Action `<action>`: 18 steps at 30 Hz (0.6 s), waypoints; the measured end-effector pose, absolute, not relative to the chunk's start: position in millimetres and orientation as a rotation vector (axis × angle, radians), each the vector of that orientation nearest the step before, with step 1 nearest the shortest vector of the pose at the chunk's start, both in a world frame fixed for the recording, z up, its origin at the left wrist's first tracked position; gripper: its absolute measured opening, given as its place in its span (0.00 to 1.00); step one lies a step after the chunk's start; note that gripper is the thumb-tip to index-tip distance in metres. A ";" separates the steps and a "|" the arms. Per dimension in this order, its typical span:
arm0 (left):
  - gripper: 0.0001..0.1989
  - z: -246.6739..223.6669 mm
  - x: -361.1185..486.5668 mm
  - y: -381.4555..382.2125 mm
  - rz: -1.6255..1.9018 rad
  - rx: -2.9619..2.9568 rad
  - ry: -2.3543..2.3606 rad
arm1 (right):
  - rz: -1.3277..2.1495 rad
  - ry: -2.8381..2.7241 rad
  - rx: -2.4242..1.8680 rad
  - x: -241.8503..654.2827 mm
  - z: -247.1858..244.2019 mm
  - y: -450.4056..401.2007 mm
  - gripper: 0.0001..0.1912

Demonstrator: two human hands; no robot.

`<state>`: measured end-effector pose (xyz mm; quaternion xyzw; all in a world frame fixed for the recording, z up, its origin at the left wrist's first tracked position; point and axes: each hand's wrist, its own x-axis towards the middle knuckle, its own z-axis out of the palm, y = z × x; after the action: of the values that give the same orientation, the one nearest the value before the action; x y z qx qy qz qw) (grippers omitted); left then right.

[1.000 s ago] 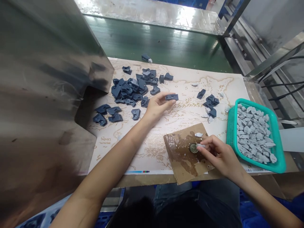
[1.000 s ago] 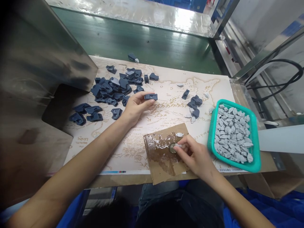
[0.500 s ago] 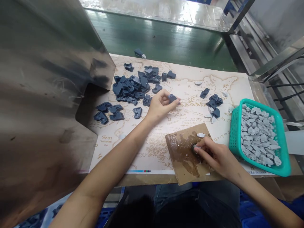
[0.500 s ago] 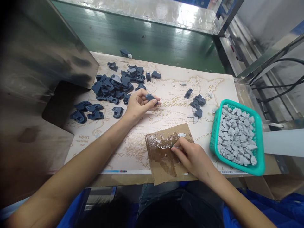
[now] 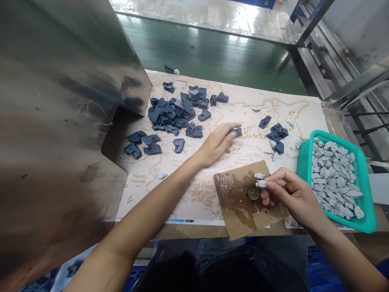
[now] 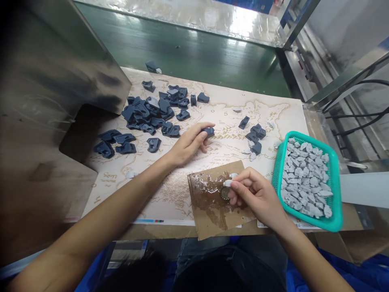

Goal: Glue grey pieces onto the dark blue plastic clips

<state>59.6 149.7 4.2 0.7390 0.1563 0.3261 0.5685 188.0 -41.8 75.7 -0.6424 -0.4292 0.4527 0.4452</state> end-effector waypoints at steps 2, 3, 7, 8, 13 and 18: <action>0.17 4.3 60.0 150.2 0.732 1.693 0.350 | 1.104 -1.082 -1.578 187.3 77.5 -38.5 0.18; 0.16 4.1 60.3 150.9 0.719 1.680 0.336 | 1.084 -1.093 -1.568 187.1 78.1 -36.5 0.19; 0.14 2.8 60.8 153.7 0.687 1.657 0.315 | 0.955 -1.062 -1.563 187.3 76.4 -26.1 0.17; 0.14 2.6 60.7 154.0 0.675 1.662 0.318 | 0.913 -1.037 -1.583 187.4 75.3 -22.7 0.16; 0.13 2.6 59.4 154.4 0.615 1.666 0.318 | 0.699 -1.001 -1.639 186.5 69.0 1.3 0.09; 0.12 2.3 59.4 155.6 0.614 1.642 0.283 | 0.683 -1.118 -1.635 185.8 61.6 22.6 0.09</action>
<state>59.4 155.6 2.3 0.7173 0.1236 0.2684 0.6310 185.8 22.6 61.6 -0.6761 -0.4620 0.2825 0.4996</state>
